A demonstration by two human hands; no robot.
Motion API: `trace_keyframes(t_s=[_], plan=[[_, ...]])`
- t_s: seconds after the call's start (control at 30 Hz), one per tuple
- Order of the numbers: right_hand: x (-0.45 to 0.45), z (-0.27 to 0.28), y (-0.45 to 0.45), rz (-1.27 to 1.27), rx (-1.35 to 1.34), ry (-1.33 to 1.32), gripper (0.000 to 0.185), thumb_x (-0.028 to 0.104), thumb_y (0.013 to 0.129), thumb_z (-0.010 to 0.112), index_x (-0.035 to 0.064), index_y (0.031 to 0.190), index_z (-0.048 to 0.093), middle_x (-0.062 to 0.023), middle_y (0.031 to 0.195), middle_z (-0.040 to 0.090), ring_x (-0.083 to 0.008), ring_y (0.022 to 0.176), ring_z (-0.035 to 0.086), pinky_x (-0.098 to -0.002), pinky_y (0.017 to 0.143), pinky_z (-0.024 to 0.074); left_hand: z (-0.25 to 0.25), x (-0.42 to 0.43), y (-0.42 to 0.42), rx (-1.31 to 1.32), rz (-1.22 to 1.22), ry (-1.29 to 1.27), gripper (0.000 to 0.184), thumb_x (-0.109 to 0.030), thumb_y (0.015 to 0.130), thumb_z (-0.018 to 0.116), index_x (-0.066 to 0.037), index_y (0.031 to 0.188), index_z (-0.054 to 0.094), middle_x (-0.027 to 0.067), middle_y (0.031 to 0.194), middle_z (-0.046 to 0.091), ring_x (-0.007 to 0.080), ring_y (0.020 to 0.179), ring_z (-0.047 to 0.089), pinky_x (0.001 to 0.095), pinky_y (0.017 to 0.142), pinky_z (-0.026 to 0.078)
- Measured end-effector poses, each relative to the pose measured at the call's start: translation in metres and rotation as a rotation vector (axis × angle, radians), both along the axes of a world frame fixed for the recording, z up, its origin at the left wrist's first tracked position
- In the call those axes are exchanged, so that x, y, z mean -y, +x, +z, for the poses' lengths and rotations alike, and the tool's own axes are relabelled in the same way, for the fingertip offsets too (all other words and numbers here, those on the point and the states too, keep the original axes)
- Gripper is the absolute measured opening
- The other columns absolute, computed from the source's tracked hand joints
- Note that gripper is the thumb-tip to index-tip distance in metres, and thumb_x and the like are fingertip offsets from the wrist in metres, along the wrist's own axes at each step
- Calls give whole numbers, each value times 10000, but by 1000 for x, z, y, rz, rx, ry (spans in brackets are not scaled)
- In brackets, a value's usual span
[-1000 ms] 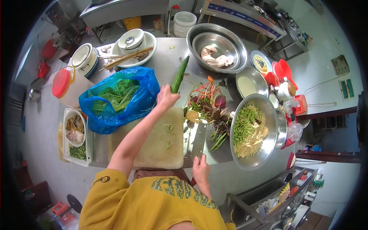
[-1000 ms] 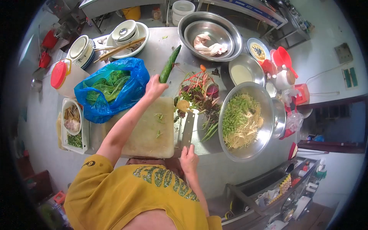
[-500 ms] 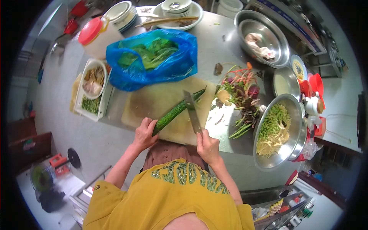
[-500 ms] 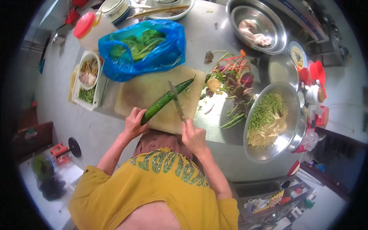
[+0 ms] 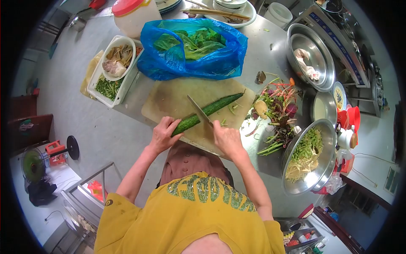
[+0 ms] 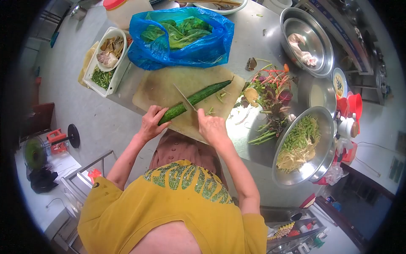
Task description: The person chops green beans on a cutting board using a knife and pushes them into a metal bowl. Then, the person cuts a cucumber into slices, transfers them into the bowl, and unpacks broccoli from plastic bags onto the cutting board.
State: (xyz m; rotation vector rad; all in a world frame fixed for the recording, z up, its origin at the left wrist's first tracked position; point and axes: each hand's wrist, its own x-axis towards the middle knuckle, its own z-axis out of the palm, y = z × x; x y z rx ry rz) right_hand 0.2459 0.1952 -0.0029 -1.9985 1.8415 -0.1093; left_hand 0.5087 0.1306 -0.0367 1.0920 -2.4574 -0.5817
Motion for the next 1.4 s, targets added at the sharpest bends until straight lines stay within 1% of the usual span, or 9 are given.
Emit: trace_keyframes(t_s=[0.23, 0.43, 0.5, 0.7, 0.77, 0.9, 1.1, 1.2, 1.4], plan=[[10, 0, -19, -38, 22, -107, 114, 119, 909, 552, 49, 961, 479, -174, 640, 645, -374, 602, 666, -492, 524, 506, 5, 21, -38, 118, -121, -182, 533, -209, 702, 778, -76, 1197, 631, 95, 1078, 535, 298, 1082, 507, 461, 980, 345], [-34, 24, -13, -281, 145, -171, 133, 159, 962, 554, 64, 1045, 513, -190, 581, 605, -405, 537, 628, -517, 504, 474, 21, 31, -89, -104, -24, -106, 599, -284, 713, 791, -53, 1232, 599, 140, 1136, 537, 340, 1107, 501, 471, 978, 369], [-42, 24, -19, -487, 79, -174, 138, 171, 973, 548, 58, 1041, 509, -195, 567, 597, -415, 536, 626, -527, 499, 468, 11, 38, -116, -114, -19, -147, 563, -262, 740, 776, -46, 1230, 600, 139, 1153, 547, 333, 1107, 511, 467, 940, 404], [-18, 29, -61, -630, -79, -241, 139, 161, 966, 524, 40, 1012, 475, -224, 594, 617, -426, 568, 641, -539, 523, 483, -21, 55, -153, 36, -22, -112, 428, -132, 795, 722, -68, 1204, 612, 87, 1116, 587, 308, 1035, 548, 434, 862, 462], [-15, 11, -79, -435, -159, -54, 122, 119, 925, 511, 32, 996, 464, -243, 637, 639, -436, 608, 656, -548, 555, 494, -18, 55, -152, 43, -44, -132, 418, -128, 799, 718, -70, 1200, 613, 89, 1114, 589, 307, 1036, 550, 431, 859, 462], [-20, 15, -89, -429, -206, -60, 126, 84, 888, 499, 19, 985, 453, -251, 657, 647, -437, 636, 667, -553, 579, 500, -12, 57, -145, -43, -16, -157, 353, -145, 811, 701, -63, 1148, 639, 96, 1060, 593, 299, 1005, 557, 432, 822, 451], [-43, 31, -66, -503, -110, -150, 159, 187, 989, 519, 36, 979, 471, -211, 592, 611, -427, 570, 630, -534, 517, 468, 11, 50, -81, -82, 82, -184, 329, -142, 804, 695, -54, 1113, 628, 114, 1050, 576, 309, 1004, 544, 444, 837, 426], [-56, 34, -47, -304, 97, -132, 109, 127, 934, 571, 50, 992, 519, -181, 622, 628, -384, 585, 653, -459, 488, 484, 12, 39, -45, -73, 131, -171, 339, -83, 769, 686, -43, 1100, 626, 118, 1061, 567, 320, 981, 535, 438, 843, 432], [-40, 22, -25, -43, 54, -115, 140, 141, 925, 580, 48, 1014, 523, -151, 715, 664, -353, 592, 654, -456, 511, 489, 9, 11, -67, -100, 105, -317, 408, -15, 737, 691, -64, 1139, 641, 114, 1148, 576, 313, 1085, 541, 429, 901, 463]])
